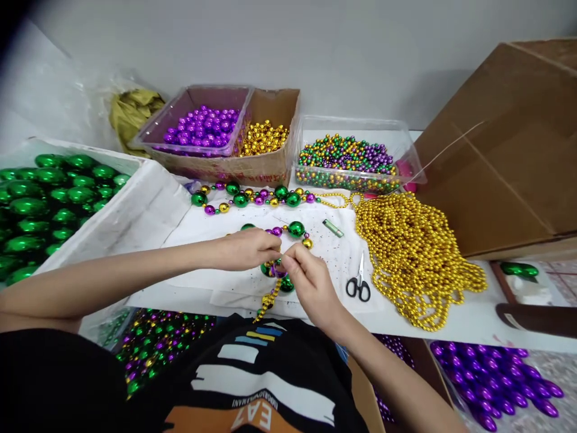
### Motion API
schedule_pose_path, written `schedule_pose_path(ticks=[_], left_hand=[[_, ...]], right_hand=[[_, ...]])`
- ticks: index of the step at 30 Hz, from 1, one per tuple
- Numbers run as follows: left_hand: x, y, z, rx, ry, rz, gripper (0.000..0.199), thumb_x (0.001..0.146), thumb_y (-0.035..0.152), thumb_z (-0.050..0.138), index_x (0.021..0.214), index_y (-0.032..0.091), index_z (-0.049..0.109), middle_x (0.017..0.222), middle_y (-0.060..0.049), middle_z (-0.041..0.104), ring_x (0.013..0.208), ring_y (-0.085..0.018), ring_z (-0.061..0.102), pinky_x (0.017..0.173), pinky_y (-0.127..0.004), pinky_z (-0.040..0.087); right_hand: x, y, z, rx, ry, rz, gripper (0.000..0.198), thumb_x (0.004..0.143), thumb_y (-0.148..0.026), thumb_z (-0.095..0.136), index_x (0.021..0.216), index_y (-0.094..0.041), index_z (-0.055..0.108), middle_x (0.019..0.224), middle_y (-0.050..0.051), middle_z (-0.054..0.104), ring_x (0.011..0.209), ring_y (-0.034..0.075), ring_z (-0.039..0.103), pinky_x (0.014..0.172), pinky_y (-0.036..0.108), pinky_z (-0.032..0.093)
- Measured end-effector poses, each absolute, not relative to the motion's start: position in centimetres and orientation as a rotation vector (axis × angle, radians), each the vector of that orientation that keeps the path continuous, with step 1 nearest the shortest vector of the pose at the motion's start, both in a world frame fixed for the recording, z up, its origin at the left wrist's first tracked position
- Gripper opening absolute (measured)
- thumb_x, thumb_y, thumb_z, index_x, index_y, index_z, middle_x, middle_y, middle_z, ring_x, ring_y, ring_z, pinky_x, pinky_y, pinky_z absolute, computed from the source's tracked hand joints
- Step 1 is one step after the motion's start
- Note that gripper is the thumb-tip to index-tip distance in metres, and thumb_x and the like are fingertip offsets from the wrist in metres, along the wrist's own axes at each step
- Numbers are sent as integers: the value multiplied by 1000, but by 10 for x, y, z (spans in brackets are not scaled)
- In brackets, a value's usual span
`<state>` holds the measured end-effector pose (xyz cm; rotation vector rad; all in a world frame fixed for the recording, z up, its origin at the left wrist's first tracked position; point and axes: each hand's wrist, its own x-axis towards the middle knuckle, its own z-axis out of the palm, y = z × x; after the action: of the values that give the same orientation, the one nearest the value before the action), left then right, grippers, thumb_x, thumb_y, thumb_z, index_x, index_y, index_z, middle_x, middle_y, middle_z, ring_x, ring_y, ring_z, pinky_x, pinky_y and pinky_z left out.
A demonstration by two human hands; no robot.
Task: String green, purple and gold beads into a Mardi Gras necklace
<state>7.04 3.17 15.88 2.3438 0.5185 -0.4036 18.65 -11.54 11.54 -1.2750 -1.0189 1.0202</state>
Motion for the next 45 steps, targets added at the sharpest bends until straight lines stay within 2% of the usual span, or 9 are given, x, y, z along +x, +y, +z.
schedule_pose_path(ticks=[4,9,12,16,22,26,29,35,45], left_hand=[[68,40,152,1950,505,-380,21,84,22,52,65,17,44,59,5,40,56,-8,35,56,-24,28],[59,31,154,2067,564,-181,6,80,18,50,78,16,55,70,1,53,64,-11,45,60,-25,32],[55,25,159,2308,553,-70,21,83,17,45,99,16,59,69,1,54,63,-13,46,61,-27,32],[55,29,164,2292,425,-113,49,81,15,45,129,19,50,71,2,54,65,-13,48,63,-27,34],[63,41,161,1847,271,-395,42,74,17,52,116,18,56,65,5,46,58,-10,39,56,-24,29],[78,34,153,1603,306,-525,53,69,16,53,123,19,53,61,7,38,51,-9,29,49,-25,21],[94,28,149,1560,295,-587,47,69,16,51,116,19,57,60,7,35,48,-9,24,47,-26,16],[114,25,159,1913,157,-521,27,73,14,53,100,17,58,70,2,50,64,-11,44,56,-24,32],[105,4,196,2570,271,-364,15,89,21,50,102,16,54,76,-5,57,69,-16,47,61,-30,28]], right_hand=[[189,-117,114,-1389,-1248,813,29,99,-39,50,78,-20,57,68,-1,53,61,13,44,60,28,37],[197,-109,113,-1353,-1147,796,30,98,-40,52,76,-21,56,68,-1,51,64,14,48,61,28,36],[198,-107,113,-1345,-1116,815,31,97,-42,54,75,-21,56,64,-2,46,64,14,49,60,28,35],[198,-109,111,-1304,-1110,884,33,96,-43,55,73,-20,55,65,-2,45,66,14,50,64,28,40],[209,-121,111,-1171,-1069,1133,35,93,-46,59,71,-20,54,64,-2,45,63,13,49,65,29,47],[221,-128,119,-1143,-982,1109,33,91,-45,63,72,-20,56,61,-3,44,58,13,50,58,29,47],[230,-136,125,-1170,-947,1071,34,89,-46,65,70,-20,55,61,-3,42,56,13,48,58,29,49],[243,-155,123,-1255,-983,1000,33,89,-47,66,71,-20,57,62,-1,47,61,15,49,59,31,49],[246,-136,143,-1341,-1186,893,30,97,-40,56,75,-21,58,65,-1,59,60,13,57,58,28,41]])
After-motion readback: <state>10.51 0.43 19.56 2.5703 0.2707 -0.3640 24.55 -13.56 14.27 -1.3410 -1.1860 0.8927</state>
